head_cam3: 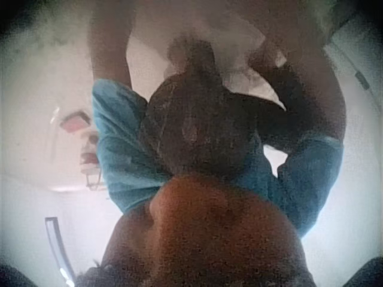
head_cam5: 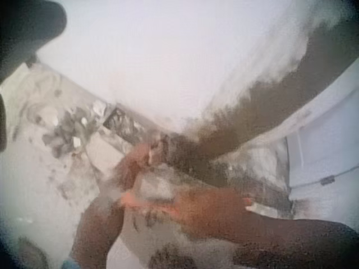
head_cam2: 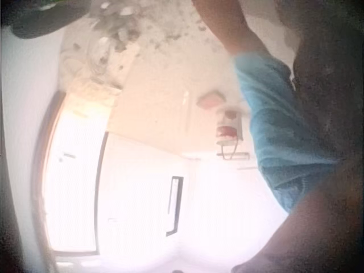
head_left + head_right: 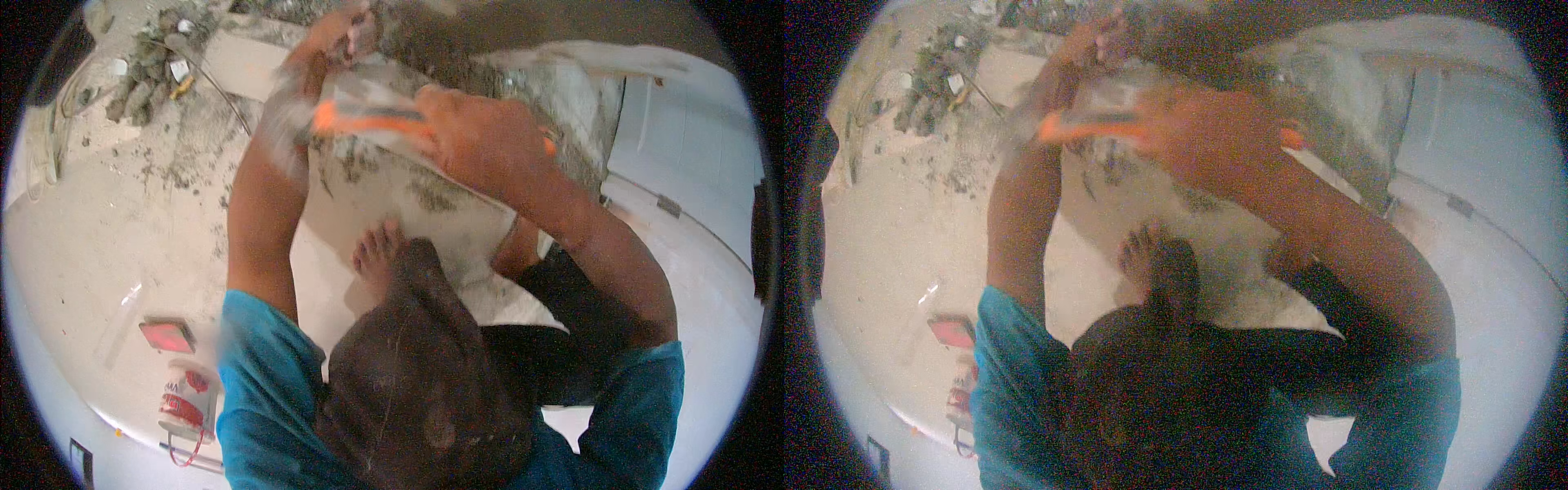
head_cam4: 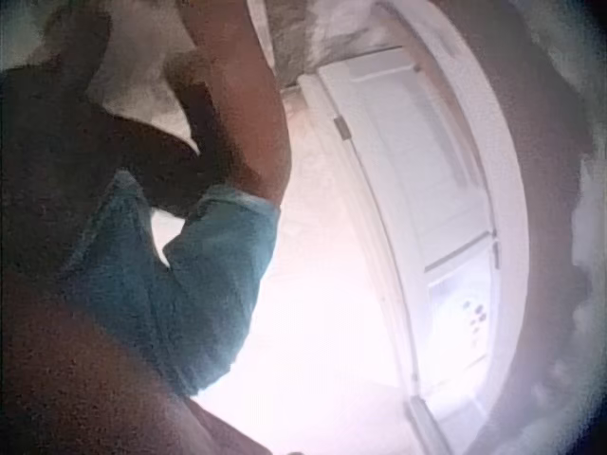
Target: The person kneels on the floor and places a rectangular tile onto a bed of wet mortar. Using a notched trowel, the person spreads and smooths the mortar around the tile edges to secure it in place.
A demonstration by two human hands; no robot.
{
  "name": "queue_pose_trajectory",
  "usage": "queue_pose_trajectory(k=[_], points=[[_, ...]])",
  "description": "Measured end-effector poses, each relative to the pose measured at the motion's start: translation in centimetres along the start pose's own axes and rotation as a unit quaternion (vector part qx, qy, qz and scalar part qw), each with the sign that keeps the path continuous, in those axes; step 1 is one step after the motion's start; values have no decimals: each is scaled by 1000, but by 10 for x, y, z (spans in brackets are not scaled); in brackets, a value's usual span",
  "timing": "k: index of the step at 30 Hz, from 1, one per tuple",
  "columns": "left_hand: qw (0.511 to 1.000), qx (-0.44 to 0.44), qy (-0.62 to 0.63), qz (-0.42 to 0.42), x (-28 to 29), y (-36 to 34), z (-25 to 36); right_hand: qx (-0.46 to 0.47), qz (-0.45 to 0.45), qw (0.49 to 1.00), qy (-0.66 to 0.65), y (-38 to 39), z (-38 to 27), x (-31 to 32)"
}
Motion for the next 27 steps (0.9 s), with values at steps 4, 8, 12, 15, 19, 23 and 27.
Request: queue_pose_trajectory(k=[4, 8, 12, 15, 19, 23, 27], points=[[987, -35, 118, -106, -24, 26, 5, 166, 22, 986, -26, 2, -13, 1], [994, 17, 24, 107, -2, 21, 2, 0, 1, 1000, 12, -8, 11, -9], [988, 4, 123, -93, -40, 21, 10, 248, 112, 962, -6, 11, -27, 8], [970, -34, 150, -189, -43, 28, 10, -37, 27, 997, 60, -7, 26, -2], [975, 3, 168, -148, -25, 12, -5, 63, 100, 992, 37, 4, 5, 11], [972, -28, 127, -194, -38, 9, 7, -36, -25, 995, 86, 3, 32, -14], [985, -6, 165, -53, -29, 18, 3, 68, 124, 988, -59, 14, 15, 10]])
Point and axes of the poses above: each hand's wrist, its own y-axis away from the middle knuckle, its own x-axis out of the back of the hand, z = x × y, the point moved 9 cm from there along -y, towards the middle knuckle, and after that the axes turned 2 degrees about z, right-handed, at the moved point
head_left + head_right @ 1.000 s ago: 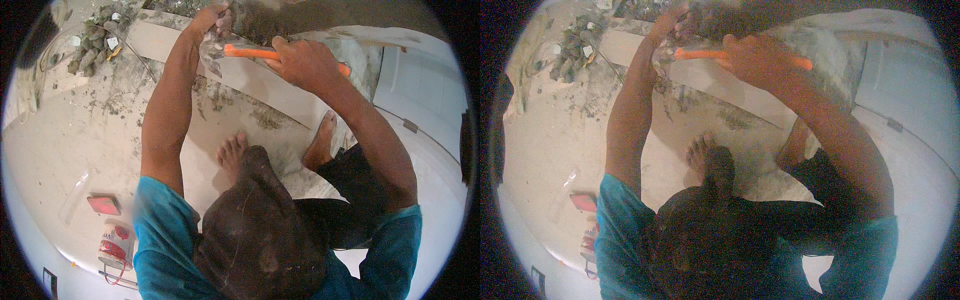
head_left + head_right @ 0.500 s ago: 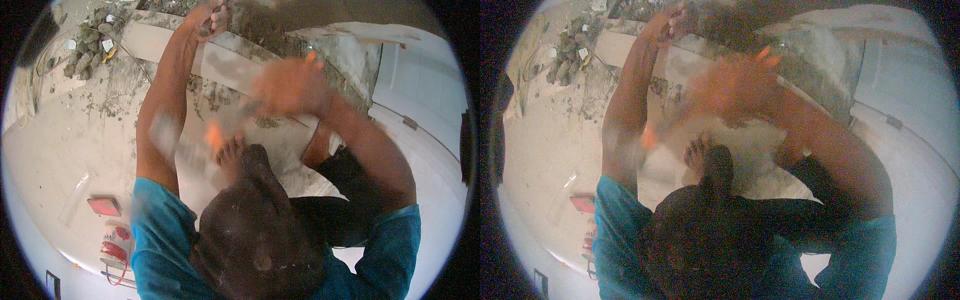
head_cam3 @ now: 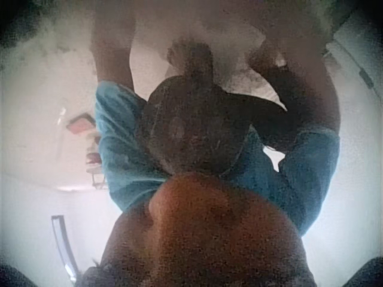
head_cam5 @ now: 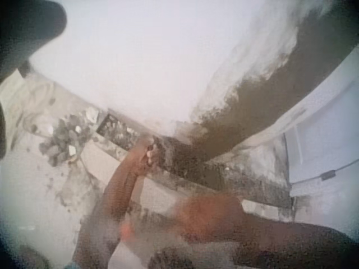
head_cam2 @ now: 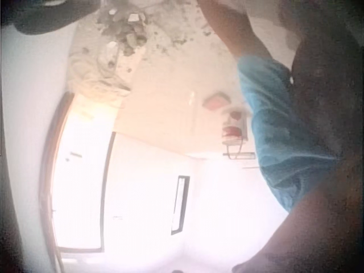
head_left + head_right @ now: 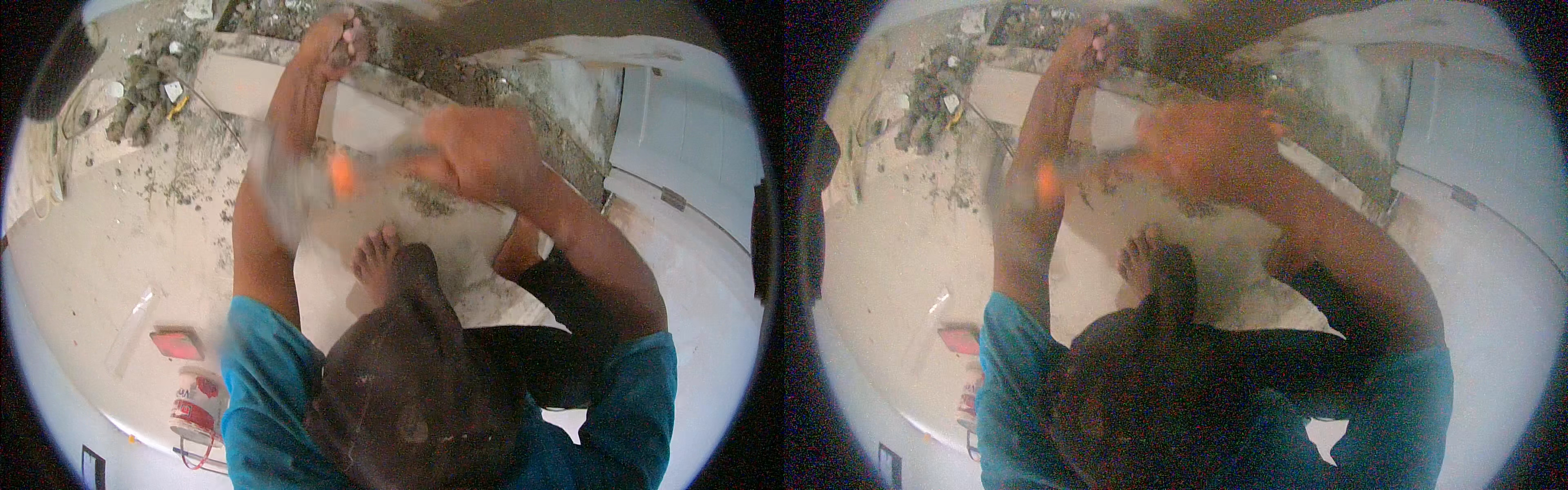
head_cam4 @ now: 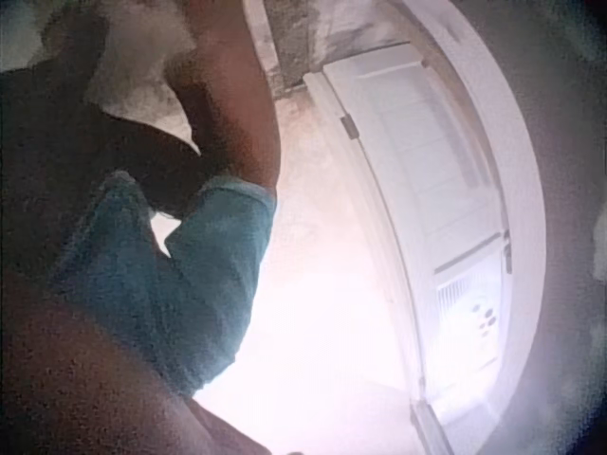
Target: The person kneels on the floor and places a rectangular tile onto a bed of wet mortar. Using a notched trowel, the person spreads and smooths the mortar around the tile edges to secure it in place.
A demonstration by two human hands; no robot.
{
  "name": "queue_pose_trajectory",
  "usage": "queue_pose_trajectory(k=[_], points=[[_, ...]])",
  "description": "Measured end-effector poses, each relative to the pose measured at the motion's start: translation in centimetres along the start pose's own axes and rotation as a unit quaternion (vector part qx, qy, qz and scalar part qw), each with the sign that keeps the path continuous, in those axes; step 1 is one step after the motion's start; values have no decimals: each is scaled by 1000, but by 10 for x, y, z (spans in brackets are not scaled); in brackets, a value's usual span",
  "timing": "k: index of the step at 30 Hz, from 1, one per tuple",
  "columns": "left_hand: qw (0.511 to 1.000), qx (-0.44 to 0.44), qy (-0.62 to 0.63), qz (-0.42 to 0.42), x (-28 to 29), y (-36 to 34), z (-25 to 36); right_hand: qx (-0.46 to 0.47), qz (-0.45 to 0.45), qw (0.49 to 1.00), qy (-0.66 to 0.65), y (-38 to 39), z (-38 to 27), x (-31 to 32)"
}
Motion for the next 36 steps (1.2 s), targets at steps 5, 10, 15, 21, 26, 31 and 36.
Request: queue_pose_trajectory(k=[5, 10, 15, 21, 26, 31, 36], points=[[996, 8, 42, 84, -7, 11, -1, -224, -58, 973, -1, 11, 60, -20], [950, -64, -72, 298, 8, 43, 7, -260, -34, 965, -24, 45, 61, -16], [794, -216, -476, 311, 16, 128, 49, -229, -12, 964, -136, 78, 18, -29], [574, -83, -638, 506, 104, 262, 60, -192, 16, 957, -215, 73, -46, -101], [443, 19, -734, 515, 144, 312, 39, -164, -16, 957, -237, 69, -85, -148], [446, 106, -718, 524, 154, 329, 33, -162, -25, 957, -240, 70, -97, -165], [403, -107, -735, 535, 57, 295, 76, -161, -23, 962, -218, 73, -97, -174]])
Point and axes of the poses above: each hand's wrist, its own y-axis away from the middle knuckle, its own x-axis out of the back of the hand, z = x × y, the point moved 9 cm from there along -y, towards the middle knuckle, and after that the axes turned 2 degrees about z, right-handed, at the moved point
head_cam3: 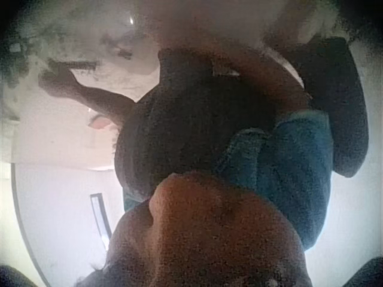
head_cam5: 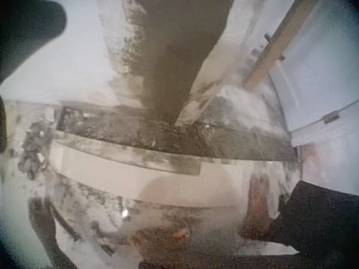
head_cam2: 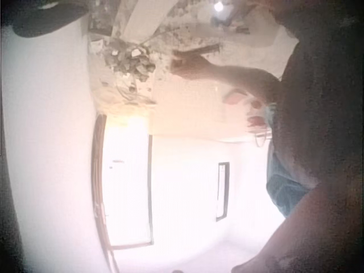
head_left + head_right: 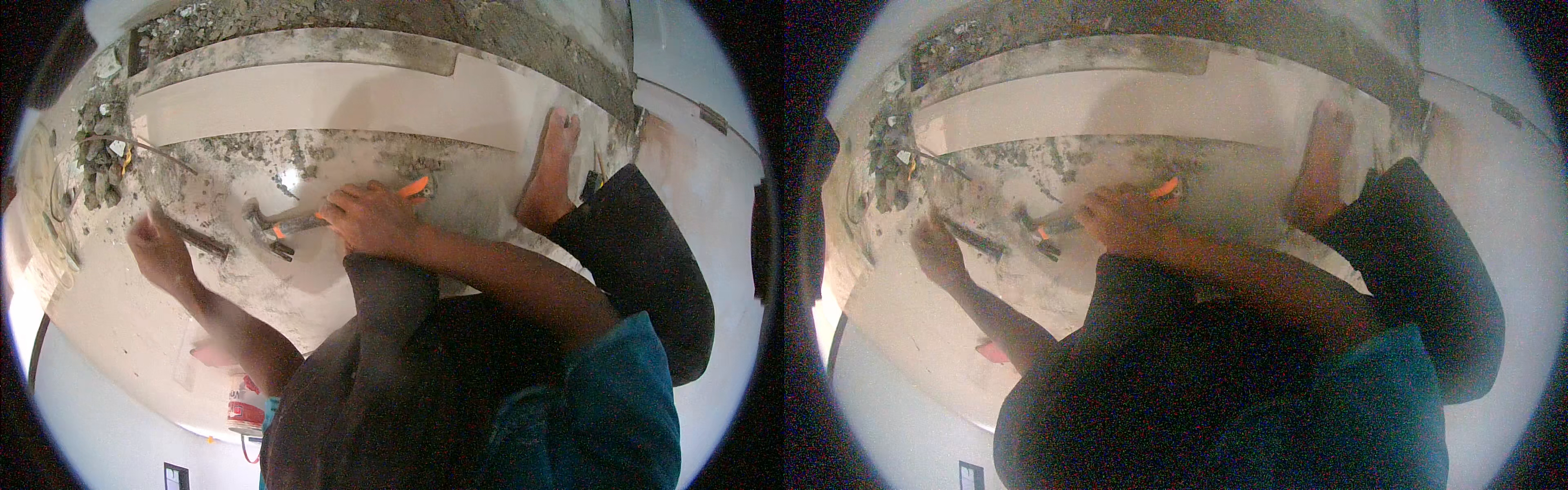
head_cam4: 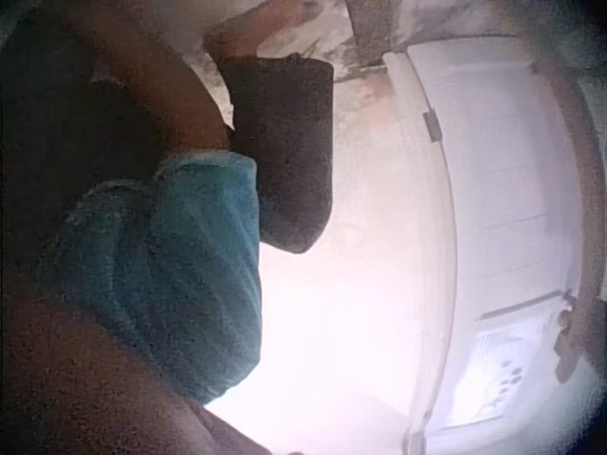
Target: The person kneels on the floor and places a rectangular tile onto a bed of wet mortar. Using a notched trowel, the person spreads and smooths the mortar around the tile edges to secure it in place.
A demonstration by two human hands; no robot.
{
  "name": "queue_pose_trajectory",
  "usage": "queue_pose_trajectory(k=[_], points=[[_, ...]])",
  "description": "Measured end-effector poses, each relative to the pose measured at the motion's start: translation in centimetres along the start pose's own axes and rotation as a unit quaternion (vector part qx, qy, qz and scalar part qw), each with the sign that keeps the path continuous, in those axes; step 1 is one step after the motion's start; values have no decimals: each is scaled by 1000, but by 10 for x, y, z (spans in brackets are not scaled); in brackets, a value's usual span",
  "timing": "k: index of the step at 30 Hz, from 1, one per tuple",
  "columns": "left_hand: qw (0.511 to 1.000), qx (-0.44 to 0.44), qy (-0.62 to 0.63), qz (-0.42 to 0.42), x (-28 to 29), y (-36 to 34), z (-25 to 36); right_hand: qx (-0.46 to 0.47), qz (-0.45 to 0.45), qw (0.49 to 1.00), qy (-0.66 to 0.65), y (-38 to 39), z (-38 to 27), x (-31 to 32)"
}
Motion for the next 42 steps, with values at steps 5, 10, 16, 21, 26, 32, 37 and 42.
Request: queue_pose_trajectory(k=[5, 10, 16, 21, 26, 32, 37, 42], points=[[361, 124, 812, -442, -92, 44, 216, 7, 62, 998, -3, 0, 0, 3], [358, 321, 764, -430, -156, 45, 298, -44, -18, 999, -5, 0, 11, -14], [363, 264, 787, -424, -160, 33, 315, -68, -30, 996, -51, -1, 16, -16], [316, 146, 836, -423, -135, 29, 338, -93, -101, 987, -82, -1, 20, -27], [354, 223, 846, -332, -137, 37, 335, -75, -105, 989, -79, -1, 18, -27], [339, 281, 844, -307, -150, 41, 336, -76, -59, 993, -67, 0, 18, -25], [256, 266, 869, -329, -155, 50, 346, -94, -60, 992, -59, 4, 21, -39], [299, 229, 876, -301, -153, 49, 337, -109, -24, 993, -28, 2, 22, -40]])
Point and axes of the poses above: each hand's wrist, its own y-axis away from the middle knuckle, its own x-axis out of the back of the hand, z = x × y, the point moved 9 cm from there along -y, towards the middle knuckle, and after that the axes turned 2 degrees about z, right-handed, at the moved point
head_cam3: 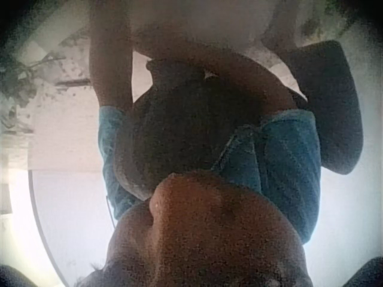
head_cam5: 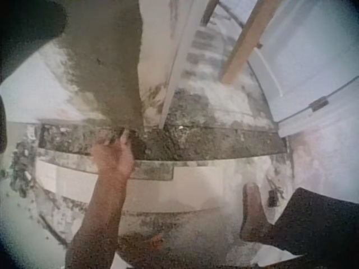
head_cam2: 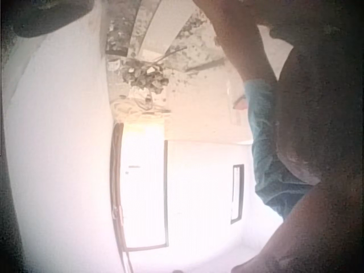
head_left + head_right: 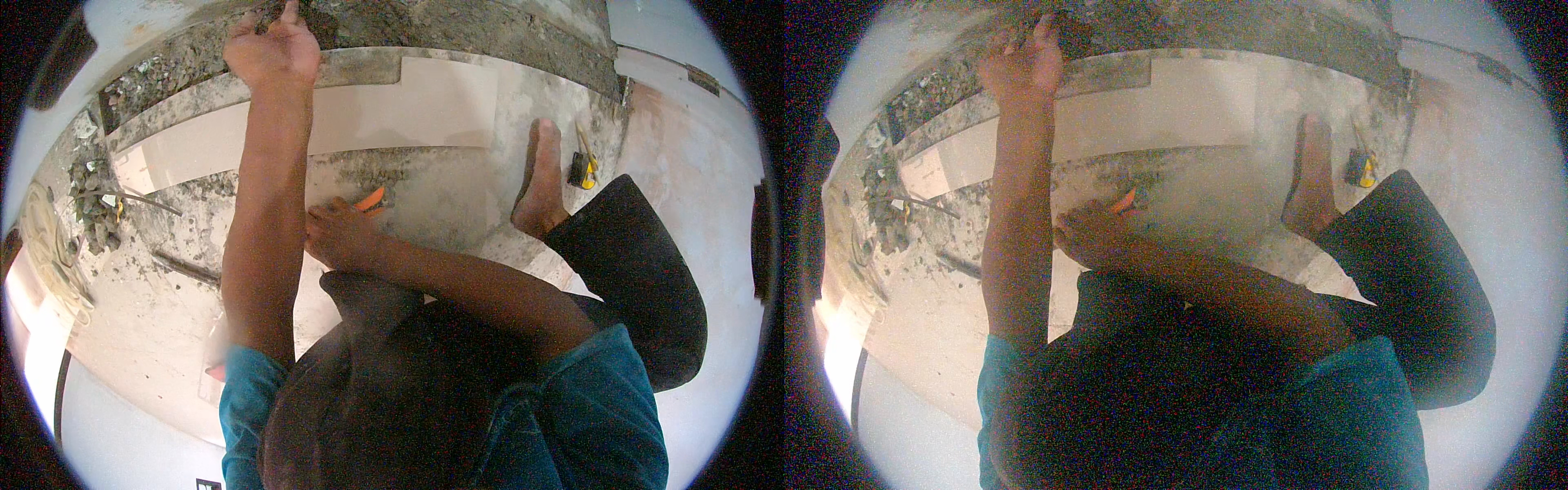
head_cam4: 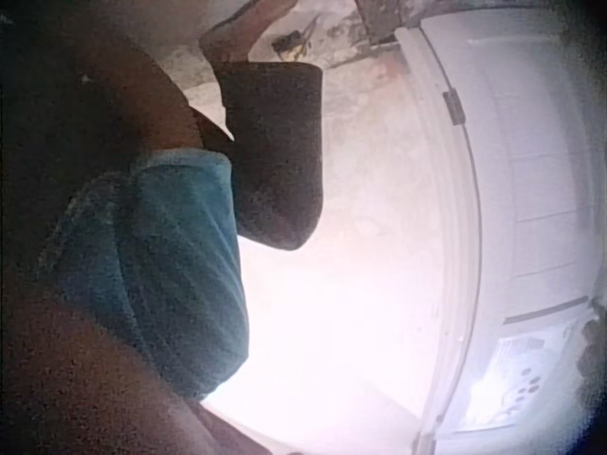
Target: The person kneels on the floor and places a rectangular tile onto a bed of wet mortar. Using a notched trowel, the person spreads and smooths the mortar around the tile edges to secure it in place.
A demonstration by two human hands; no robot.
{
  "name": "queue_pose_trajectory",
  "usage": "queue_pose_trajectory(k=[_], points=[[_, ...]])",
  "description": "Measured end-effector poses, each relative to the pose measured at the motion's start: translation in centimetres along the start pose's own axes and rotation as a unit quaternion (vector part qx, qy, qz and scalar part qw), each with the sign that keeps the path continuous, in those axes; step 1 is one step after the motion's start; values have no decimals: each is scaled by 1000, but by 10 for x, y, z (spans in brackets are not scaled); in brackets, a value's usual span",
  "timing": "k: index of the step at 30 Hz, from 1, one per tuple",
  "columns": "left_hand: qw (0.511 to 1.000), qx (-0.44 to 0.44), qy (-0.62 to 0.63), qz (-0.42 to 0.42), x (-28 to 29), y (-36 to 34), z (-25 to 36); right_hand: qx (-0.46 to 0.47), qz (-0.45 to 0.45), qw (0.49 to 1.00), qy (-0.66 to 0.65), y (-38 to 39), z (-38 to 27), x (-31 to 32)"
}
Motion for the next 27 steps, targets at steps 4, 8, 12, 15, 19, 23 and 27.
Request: queue_pose_trajectory(k=[4, 8, 12, 15, 19, 23, 27], points=[[984, 86, -155, 5, 15, 27, 34, 24, -6, 1000, 4, -1, -9, 11], [756, -275, -591, 55, 50, 111, 220, 14, -57, 998, -38, 11, -4, 37], [465, -159, -807, 329, 172, 188, 329, 96, 44, 994, -22, 26, -3, 94], [472, 15, -822, 317, 253, 218, 328, 88, 54, 995, -14, 26, 6, 116], [455, -40, -833, 313, 264, 219, 323, 62, 43, 997, -31, 21, 14, 135], [696, -107, -594, 390, 218, 236, 298, 88, 90, 992, -33, 22, 23, 171], [855, -6, -431, 290, 135, 204, 211, 39, 82, 994, 66, 24, 59, 203]])
Point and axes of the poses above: each hand's wrist, its own y-axis away from the middle knuckle, its own x-axis out of the back of the hand, z = x × y, the point moved 9 cm from there along -y, towards the middle knuckle, and after that the axes turned 2 degrees about z, right-handed, at the moved point
